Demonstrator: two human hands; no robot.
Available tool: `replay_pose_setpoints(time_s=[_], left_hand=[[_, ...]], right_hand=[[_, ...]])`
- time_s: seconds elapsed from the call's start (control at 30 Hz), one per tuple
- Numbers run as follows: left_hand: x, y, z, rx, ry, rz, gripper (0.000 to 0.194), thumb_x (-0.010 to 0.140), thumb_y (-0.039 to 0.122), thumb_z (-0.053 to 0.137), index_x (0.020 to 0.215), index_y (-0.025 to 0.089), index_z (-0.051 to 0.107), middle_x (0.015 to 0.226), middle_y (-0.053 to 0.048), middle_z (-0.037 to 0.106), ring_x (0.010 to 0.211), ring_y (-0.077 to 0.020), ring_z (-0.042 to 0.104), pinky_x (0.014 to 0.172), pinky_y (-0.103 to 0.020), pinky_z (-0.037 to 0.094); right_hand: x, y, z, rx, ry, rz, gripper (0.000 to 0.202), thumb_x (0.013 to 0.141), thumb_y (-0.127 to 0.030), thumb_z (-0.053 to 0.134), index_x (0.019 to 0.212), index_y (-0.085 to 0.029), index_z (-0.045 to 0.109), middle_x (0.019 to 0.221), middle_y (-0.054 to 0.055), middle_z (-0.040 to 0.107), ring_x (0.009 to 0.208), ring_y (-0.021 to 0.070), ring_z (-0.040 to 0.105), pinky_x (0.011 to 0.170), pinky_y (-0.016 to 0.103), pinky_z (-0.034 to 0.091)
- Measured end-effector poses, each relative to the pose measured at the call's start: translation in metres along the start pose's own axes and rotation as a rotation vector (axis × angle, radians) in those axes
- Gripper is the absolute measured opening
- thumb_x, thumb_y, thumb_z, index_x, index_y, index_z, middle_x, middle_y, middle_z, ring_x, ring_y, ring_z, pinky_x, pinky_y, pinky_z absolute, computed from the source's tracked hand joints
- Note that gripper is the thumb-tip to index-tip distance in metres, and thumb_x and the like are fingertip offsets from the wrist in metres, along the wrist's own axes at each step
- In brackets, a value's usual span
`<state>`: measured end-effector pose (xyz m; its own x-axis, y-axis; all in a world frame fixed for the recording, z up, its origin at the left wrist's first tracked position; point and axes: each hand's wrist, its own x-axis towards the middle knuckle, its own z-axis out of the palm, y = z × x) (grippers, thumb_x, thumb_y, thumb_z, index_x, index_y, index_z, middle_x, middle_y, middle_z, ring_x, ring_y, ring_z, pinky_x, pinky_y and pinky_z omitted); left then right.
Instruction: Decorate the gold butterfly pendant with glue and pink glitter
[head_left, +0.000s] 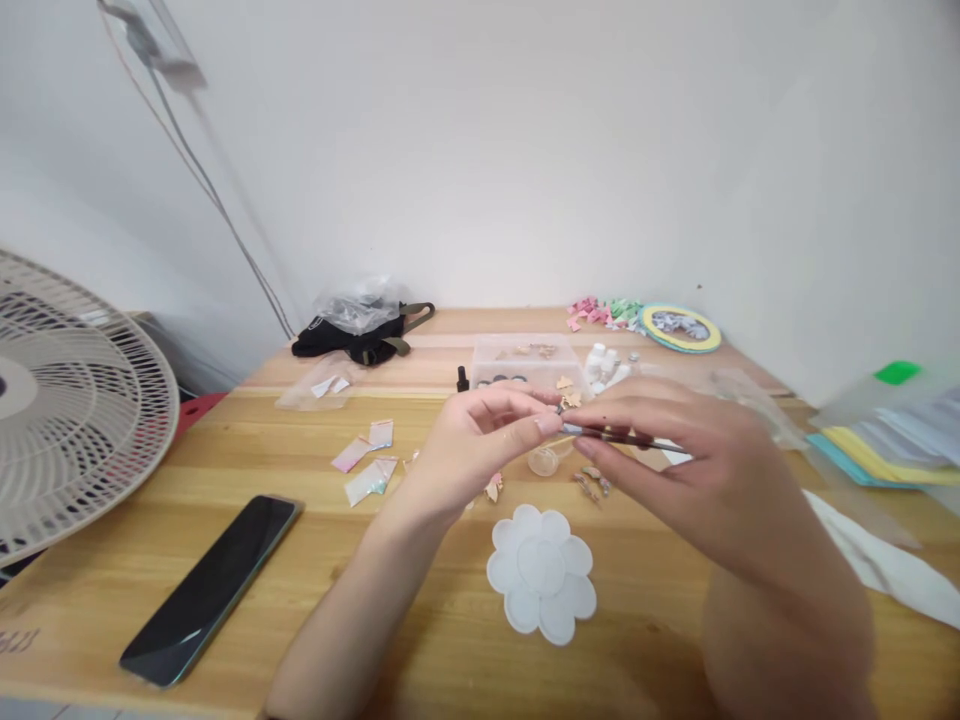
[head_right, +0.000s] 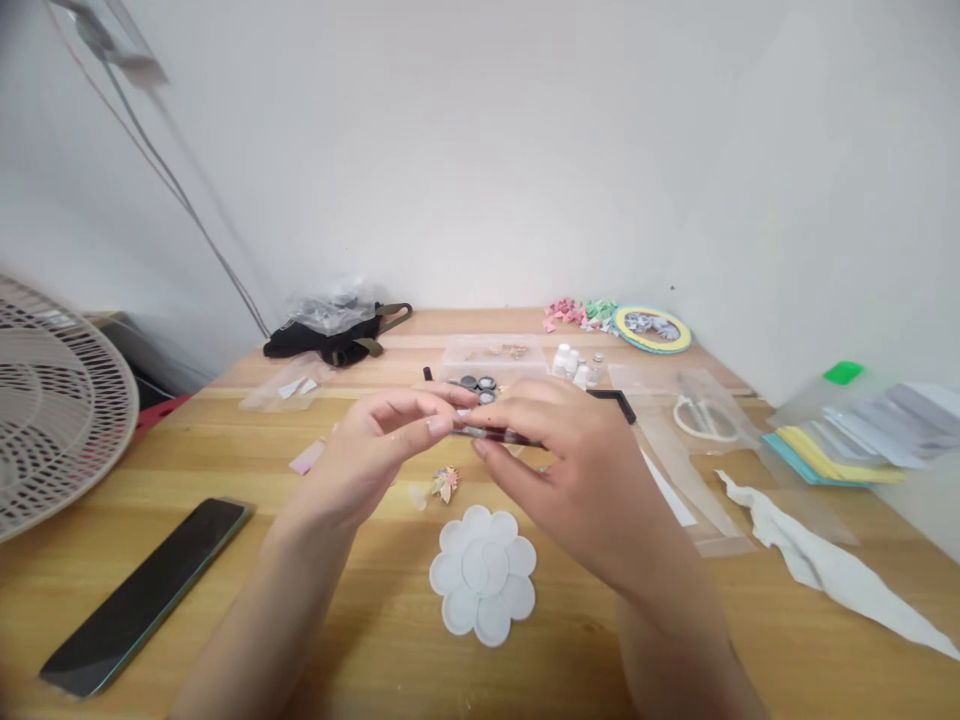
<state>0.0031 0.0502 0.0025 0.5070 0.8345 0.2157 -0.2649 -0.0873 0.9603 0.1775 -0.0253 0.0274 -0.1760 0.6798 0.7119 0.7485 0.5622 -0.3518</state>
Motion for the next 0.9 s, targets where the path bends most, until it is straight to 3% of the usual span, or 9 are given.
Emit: replay_pose_setpoints(time_s=[0.27,0.47,0.63,0.77,0.9], left_hand=[[0.0,0.002,-0.007,-0.054,-0.061,-0.032,0.011,0.071,0.033,0.086,0.067,0.025,0.079,0.103,-0.003,0.078,0.103,-0.0198,0.069,0.088,-0.032,0.052],[0.0,0.004,-0.011,-0.12,-0.005,-0.024,0.011,0.076,0.034,0.083,0.07,0.026,0.08,0.105,-0.004,0.08,0.111,-0.023,0.069,0.101,-0.038,0.048],[-0.004,0.007,-0.007,-0.071,-0.137,-0.014,0.009,0.079,0.033,0.081,0.082,0.025,0.083,0.113,-0.006,0.078,0.123,-0.0257,0.065,0.108,-0.041,0.047],[-0.006,0.006,-0.003,-0.065,-0.167,-0.036,0.005,0.078,0.029,0.082,0.081,0.026,0.082,0.115,-0.005,0.077,0.112,-0.0234,0.069,0.095,-0.038,0.054],[-0.007,0.004,0.001,0.031,-0.101,0.031,0.006,0.077,0.029,0.082,0.075,0.024,0.079,0.114,-0.006,0.076,0.105,-0.0219,0.07,0.086,-0.035,0.056]], right_hand=[[0.002,0.003,-0.006,-0.018,-0.035,-0.081,0.017,0.09,-0.013,0.064,0.093,-0.026,0.076,0.087,0.0,0.079,0.081,0.0164,0.072,0.072,0.031,0.058],[-0.001,0.002,-0.019,-0.023,0.019,-0.052,0.017,0.086,-0.014,0.07,0.093,-0.029,0.075,0.088,-0.002,0.08,0.083,0.018,0.075,0.074,0.032,0.061],[0.001,0.002,-0.017,-0.012,0.0,-0.043,0.017,0.085,-0.014,0.07,0.094,-0.028,0.076,0.088,-0.002,0.08,0.079,0.0169,0.075,0.071,0.03,0.061],[0.002,0.004,-0.011,0.033,-0.017,-0.038,0.018,0.087,-0.014,0.069,0.097,-0.027,0.076,0.089,-0.002,0.08,0.078,0.0144,0.073,0.072,0.029,0.059],[0.004,0.005,-0.006,0.051,-0.038,-0.039,0.016,0.088,-0.014,0.067,0.095,-0.024,0.077,0.085,-0.001,0.079,0.076,0.013,0.071,0.07,0.027,0.058]])
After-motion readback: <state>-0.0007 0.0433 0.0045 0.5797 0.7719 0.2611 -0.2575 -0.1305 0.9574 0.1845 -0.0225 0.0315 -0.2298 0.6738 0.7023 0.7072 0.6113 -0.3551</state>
